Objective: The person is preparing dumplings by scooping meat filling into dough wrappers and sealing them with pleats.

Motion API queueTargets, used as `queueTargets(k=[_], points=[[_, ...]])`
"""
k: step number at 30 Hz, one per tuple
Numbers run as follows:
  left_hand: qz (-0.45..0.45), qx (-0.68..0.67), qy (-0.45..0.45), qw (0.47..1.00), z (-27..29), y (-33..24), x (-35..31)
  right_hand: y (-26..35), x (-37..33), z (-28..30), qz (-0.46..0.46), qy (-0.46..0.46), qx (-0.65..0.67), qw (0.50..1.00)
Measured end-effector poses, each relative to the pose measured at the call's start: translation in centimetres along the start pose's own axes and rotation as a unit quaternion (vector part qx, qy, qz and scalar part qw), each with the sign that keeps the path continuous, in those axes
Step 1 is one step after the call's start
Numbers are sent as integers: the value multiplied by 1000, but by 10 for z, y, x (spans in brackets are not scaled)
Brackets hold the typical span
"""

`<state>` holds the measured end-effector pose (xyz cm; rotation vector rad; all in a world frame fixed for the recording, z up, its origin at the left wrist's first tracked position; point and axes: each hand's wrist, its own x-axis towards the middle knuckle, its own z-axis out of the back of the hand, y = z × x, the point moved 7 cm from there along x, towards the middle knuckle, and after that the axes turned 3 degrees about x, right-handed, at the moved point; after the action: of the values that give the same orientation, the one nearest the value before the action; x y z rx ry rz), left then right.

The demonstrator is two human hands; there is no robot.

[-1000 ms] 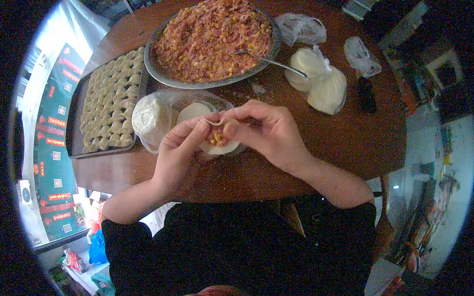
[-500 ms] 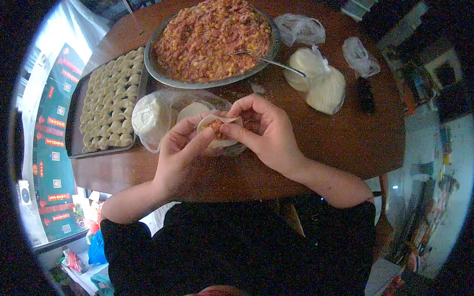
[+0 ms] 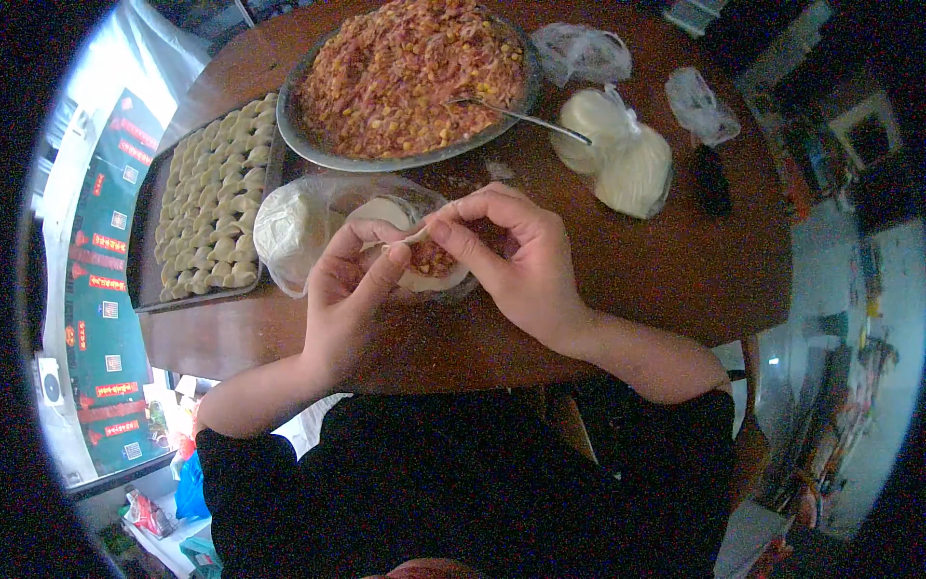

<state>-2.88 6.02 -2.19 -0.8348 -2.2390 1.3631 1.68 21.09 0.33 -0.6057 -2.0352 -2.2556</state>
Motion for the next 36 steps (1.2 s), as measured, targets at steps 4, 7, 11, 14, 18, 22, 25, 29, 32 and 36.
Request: queueTargets(k=[4,7,11,14,18,22,25,29,32,36], points=[[-20,4,-13,1000,0,0,0,10,-3,-5,31,-22,-7,999],[-34,11,-26,999,-1,1,0,6,-3,-5,39,-18,-14,999],[-8,23,2,1000,-5,0,-1,-2,0,0,12,-5,-21,1000],[-2,14,3,1000,-3,2,1,5,2,-3,2,-13,20,1000],[-29,23,3,999,-3,0,1,6,0,-3,8,-8,11,1000],[-64,75,29,995,-8,-1,1,8,-1,-2,16,-10,-17,1000],[-83,97,20,992,-12,-7,2,11,-2,-5,53,0,-52,997],[-115,92,22,989,-12,-9,0,14,-5,-9,52,6,-45,998],[-118,91,10,989,-11,-10,0,10,-6,-10,37,16,-16,999],[-114,84,9,990,-8,-6,2,10,-5,-12,59,53,-15,997]])
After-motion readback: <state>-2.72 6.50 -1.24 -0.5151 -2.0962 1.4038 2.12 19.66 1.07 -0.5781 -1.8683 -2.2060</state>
